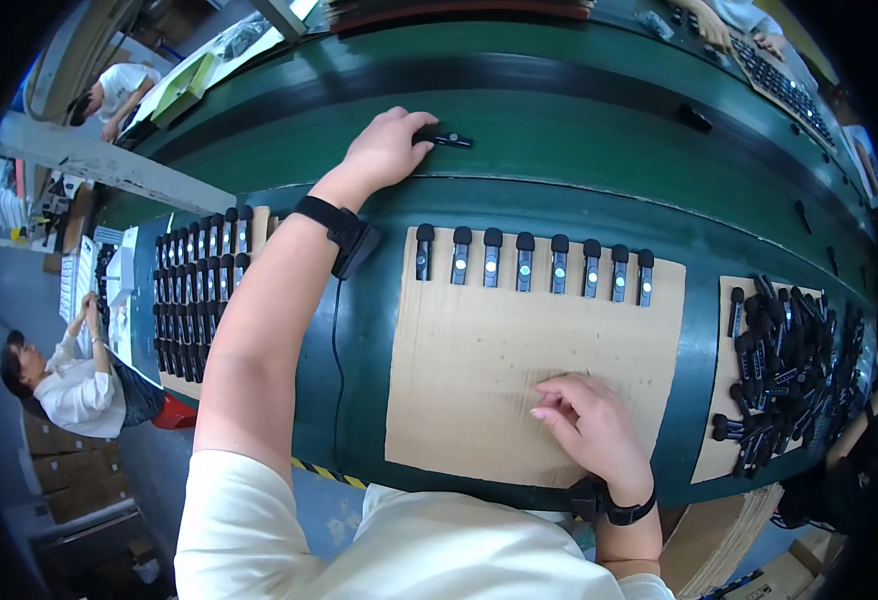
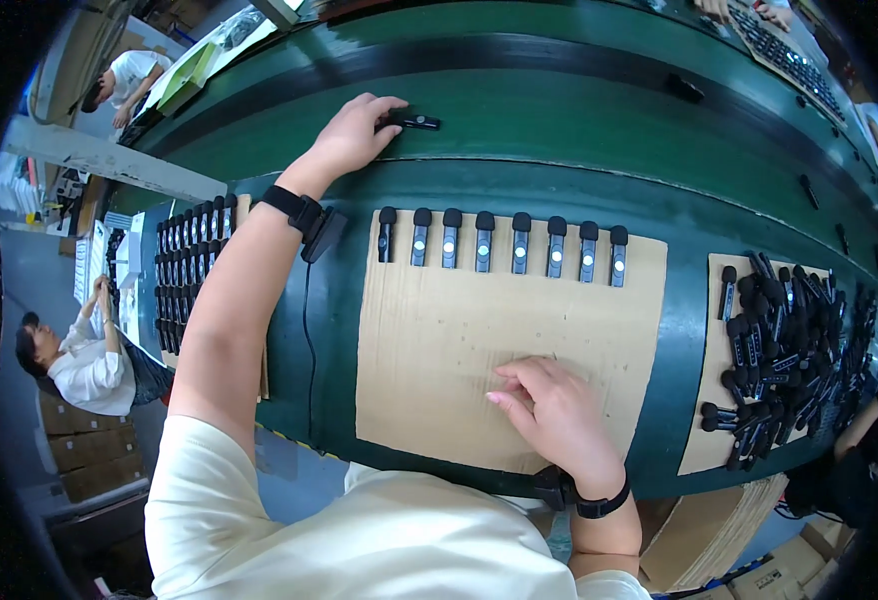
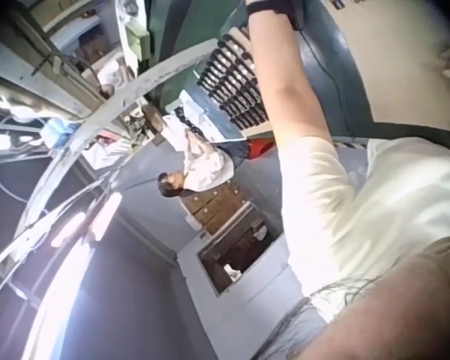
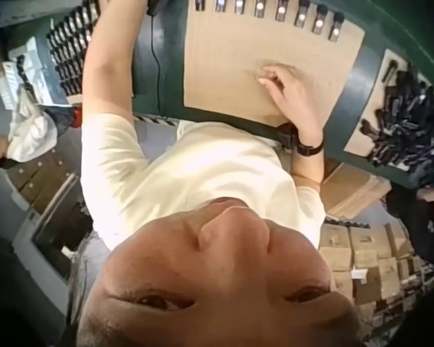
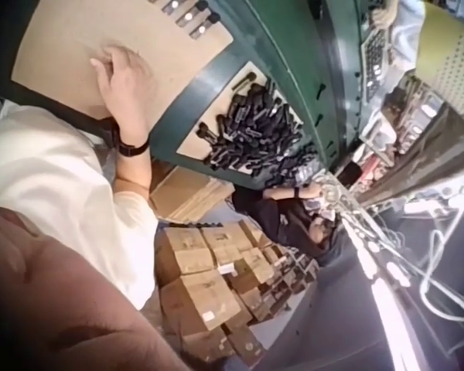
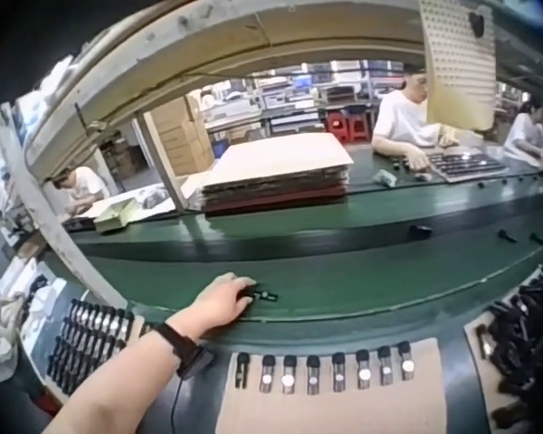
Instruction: The person picks up a microphone from a cardboard sheet, inspects it by hand, and places it back onto the sheet. After repeating this process for the row, they set a new cardboard sheet on top and continue inspecting more microphones.
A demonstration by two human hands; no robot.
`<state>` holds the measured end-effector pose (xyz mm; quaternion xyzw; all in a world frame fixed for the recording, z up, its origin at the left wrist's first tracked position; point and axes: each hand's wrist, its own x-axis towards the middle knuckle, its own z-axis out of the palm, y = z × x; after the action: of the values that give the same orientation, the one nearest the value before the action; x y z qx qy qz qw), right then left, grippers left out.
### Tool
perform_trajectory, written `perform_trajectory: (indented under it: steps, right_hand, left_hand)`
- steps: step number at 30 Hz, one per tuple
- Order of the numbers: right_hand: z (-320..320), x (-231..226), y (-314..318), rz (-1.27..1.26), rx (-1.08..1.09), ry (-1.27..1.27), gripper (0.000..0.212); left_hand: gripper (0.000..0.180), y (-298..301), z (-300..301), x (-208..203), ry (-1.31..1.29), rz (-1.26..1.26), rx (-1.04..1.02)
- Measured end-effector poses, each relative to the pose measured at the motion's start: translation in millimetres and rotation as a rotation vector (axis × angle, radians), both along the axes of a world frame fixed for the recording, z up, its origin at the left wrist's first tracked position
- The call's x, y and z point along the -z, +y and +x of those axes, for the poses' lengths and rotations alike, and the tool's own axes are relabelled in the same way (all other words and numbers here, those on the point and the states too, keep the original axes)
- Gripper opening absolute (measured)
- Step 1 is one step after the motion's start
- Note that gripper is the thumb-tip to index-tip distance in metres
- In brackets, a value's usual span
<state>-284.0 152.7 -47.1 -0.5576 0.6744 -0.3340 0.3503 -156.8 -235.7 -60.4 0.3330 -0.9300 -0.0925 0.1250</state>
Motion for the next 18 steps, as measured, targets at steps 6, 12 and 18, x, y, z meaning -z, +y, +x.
perform_trajectory:
  steps: [6,12,18]
  right_hand:
    - [-1.5,0.3,-0.9,-0.012,-0.009,-0.001,0.021]
    - [0.0,-3.8,7.7,-0.034,0.008,-0.068,0.022]
    - [18.7,-26.0,10.1,-0.119,0.16,-0.572,0.025]
  left_hand:
    - [0.028,-0.4,10.0,-7.7,0.122,0.222,-0.044]
    - [0.024,107.9,45.4,-47.4,0.443,0.339,0.047]
    - [0.028,225.9,88.1,-64.1,0.637,0.462,0.306]
